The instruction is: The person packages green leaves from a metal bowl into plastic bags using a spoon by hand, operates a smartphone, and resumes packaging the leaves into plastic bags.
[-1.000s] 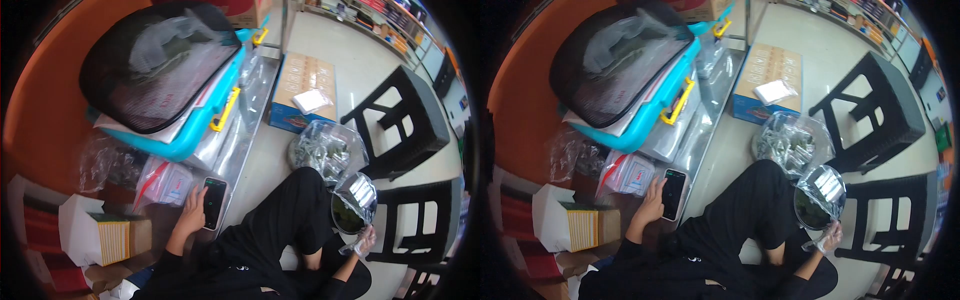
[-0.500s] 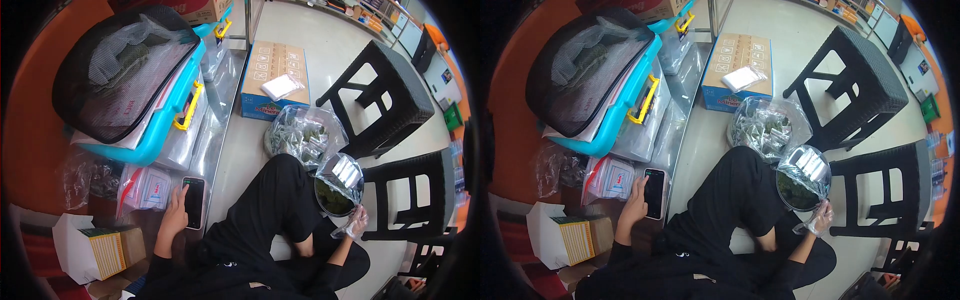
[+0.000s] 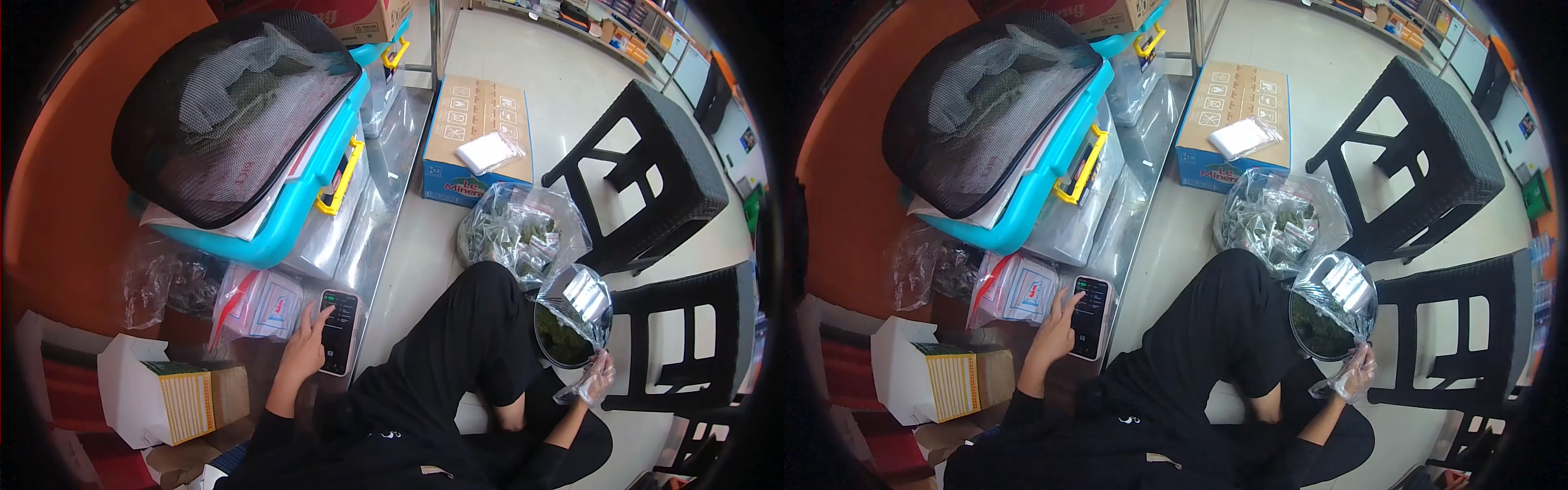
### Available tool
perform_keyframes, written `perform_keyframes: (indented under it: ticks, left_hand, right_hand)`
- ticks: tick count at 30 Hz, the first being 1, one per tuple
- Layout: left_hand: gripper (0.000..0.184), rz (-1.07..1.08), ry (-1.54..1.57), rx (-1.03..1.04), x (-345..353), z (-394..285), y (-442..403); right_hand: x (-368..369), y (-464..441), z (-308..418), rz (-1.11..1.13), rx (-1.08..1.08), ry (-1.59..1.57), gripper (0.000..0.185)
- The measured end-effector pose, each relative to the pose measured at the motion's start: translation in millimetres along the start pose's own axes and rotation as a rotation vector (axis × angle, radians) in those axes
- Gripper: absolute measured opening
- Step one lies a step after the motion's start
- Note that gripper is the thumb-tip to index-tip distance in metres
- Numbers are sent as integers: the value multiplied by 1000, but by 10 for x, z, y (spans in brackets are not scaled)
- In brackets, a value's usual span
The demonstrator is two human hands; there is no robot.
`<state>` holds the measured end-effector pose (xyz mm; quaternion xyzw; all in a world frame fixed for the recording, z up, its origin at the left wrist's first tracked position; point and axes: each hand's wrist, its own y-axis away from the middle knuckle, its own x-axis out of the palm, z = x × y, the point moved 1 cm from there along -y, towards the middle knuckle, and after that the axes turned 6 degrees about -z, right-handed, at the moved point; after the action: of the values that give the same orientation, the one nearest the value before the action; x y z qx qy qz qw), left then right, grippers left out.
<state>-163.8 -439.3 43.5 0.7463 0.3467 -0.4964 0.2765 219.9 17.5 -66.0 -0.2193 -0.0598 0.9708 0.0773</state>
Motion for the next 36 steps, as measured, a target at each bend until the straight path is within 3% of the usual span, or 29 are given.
perform_keyframes:
  ticks: [8, 11, 15, 18, 21, 24, 27, 28, 29, 31, 33, 36]
  left_hand:
    - [86, -55, -69, -8, 68, -40, -75]
    - [86, -41, -105, 26, 73, -56, -92]
    - [86, -40, -129, 82, 95, -29, -66]
    - [84, -16, -83, 11, 51, 31, -84]
    - [81, -142, 51, 4, 88, 153, -6]
    - [76, 66, 260, -127, -331, -95, 5]
    - [70, 123, 638, 110, -548, -350, -32]
    - [63, 89, 541, 271, -522, -404, -70]
    - [58, 126, 903, 119, -409, -524, -87]
    - [60, -10, 780, 146, -108, -566, -170]
    - [70, -29, 436, 121, 14, -571, -260]
    - [87, -132, 268, 83, 128, -737, -293]
  right_hand:
    - [-4, 49, 157, 16, -13, 37, 33]
    - [8, -47, -51, -15, -112, 105, 33]
    - [4, -15, 5, 18, 4, 22, 32]
    - [6, -7, 20, 4, 4, 23, 32]
    - [12, 5, 37, -10, -12, 18, 33]
    - [5, -8, 37, -15, -78, 64, 33]
    - [34, -58, -116, -24, -141, 80, 33]
    - [30, -38, -60, -10, -107, 61, 34]
    - [23, -17, -3, 3, -74, 43, 34]
    - [12, 55, 154, -13, -33, 69, 35]
    - [-2, 56, 213, -23, -20, 87, 36]
    - [-3, 62, 234, -18, -32, 98, 36]
